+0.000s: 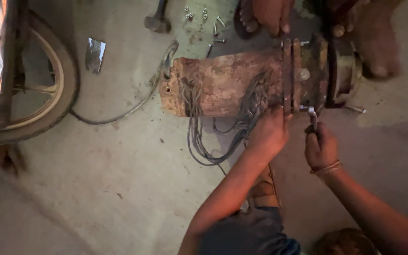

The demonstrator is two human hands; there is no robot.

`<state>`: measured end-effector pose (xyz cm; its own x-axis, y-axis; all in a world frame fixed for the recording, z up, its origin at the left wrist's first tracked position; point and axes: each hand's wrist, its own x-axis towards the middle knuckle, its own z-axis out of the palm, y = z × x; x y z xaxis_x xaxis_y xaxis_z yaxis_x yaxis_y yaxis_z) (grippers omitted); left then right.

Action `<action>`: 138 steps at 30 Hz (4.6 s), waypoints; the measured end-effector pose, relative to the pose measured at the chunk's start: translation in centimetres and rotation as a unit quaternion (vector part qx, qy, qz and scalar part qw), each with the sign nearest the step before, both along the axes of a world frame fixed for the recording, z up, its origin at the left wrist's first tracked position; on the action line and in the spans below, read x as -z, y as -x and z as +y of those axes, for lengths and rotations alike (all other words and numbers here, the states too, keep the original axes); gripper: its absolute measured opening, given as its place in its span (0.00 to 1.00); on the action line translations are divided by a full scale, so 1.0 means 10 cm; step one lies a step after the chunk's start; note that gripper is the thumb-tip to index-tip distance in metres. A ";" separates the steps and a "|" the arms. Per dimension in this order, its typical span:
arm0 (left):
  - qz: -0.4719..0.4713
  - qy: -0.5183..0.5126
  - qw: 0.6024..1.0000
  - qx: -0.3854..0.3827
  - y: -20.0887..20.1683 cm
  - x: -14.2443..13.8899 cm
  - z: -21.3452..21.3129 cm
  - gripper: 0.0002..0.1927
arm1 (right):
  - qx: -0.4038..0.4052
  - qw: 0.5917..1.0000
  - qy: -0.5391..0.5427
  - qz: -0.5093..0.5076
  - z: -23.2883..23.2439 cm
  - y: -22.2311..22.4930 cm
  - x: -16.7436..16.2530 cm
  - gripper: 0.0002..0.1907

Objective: The person kneels on the workshop floor and uses a spanner to loosen and remove bolts from a rusty cylindrical pump-motor assembly while another person holds the unit and strikes it with a hammer. The person continues unscrewing fasteners around the flange and repositioning the assembly as the disassembly proceeds.

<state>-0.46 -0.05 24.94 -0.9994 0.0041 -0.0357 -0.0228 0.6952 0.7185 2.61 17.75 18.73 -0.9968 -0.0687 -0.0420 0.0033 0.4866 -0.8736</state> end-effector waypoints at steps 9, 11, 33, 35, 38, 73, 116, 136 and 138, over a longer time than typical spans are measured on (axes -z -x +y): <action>-0.013 0.012 1.000 0.015 0.02 0.07 0.01 0.14 | -0.041 0.987 -0.154 0.029 -0.01 -0.01 0.53 0.11; -0.016 0.016 1.000 0.018 0.02 0.05 0.01 0.14 | -0.062 0.976 -0.185 0.094 0.02 -0.02 0.69 0.11; 0.033 0.017 0.999 0.024 -0.01 0.14 -0.03 0.16 | -0.207 0.968 -0.091 -0.104 0.45 0.09 0.02 0.14; 0.043 0.005 0.999 0.023 -0.01 0.15 -0.04 0.17 | -0.186 0.973 -0.093 -0.103 0.43 0.08 -0.02 0.14; 0.084 0.006 0.996 0.032 -0.02 0.14 -0.04 0.20 | -0.100 0.976 -0.133 -0.138 0.36 -0.05 0.01 0.10; -0.008 0.046 0.998 0.032 0.03 0.30 0.05 0.22 | -0.274 0.825 -0.426 0.251 0.53 0.78 -1.26 0.22; -0.288 0.167 0.938 0.099 0.97 -0.15 -0.06 0.18 | -0.394 0.651 -0.638 -0.122 -0.25 1.43 -1.21 0.13; -0.208 0.210 0.945 0.141 0.93 -0.10 -0.11 0.17 | -0.269 0.828 -0.488 -0.065 -0.04 1.34 -0.97 0.12; -0.189 0.213 0.948 0.140 0.92 -0.10 -0.12 0.17 | -0.275 0.821 -0.499 -0.040 -0.04 1.35 -0.95 0.13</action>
<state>-9.62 -1.22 25.94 -0.8768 0.1715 -0.4493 0.0046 0.9372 0.3488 -10.87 17.36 28.21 -0.8178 -0.3988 -0.4150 -0.4190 0.9068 -0.0457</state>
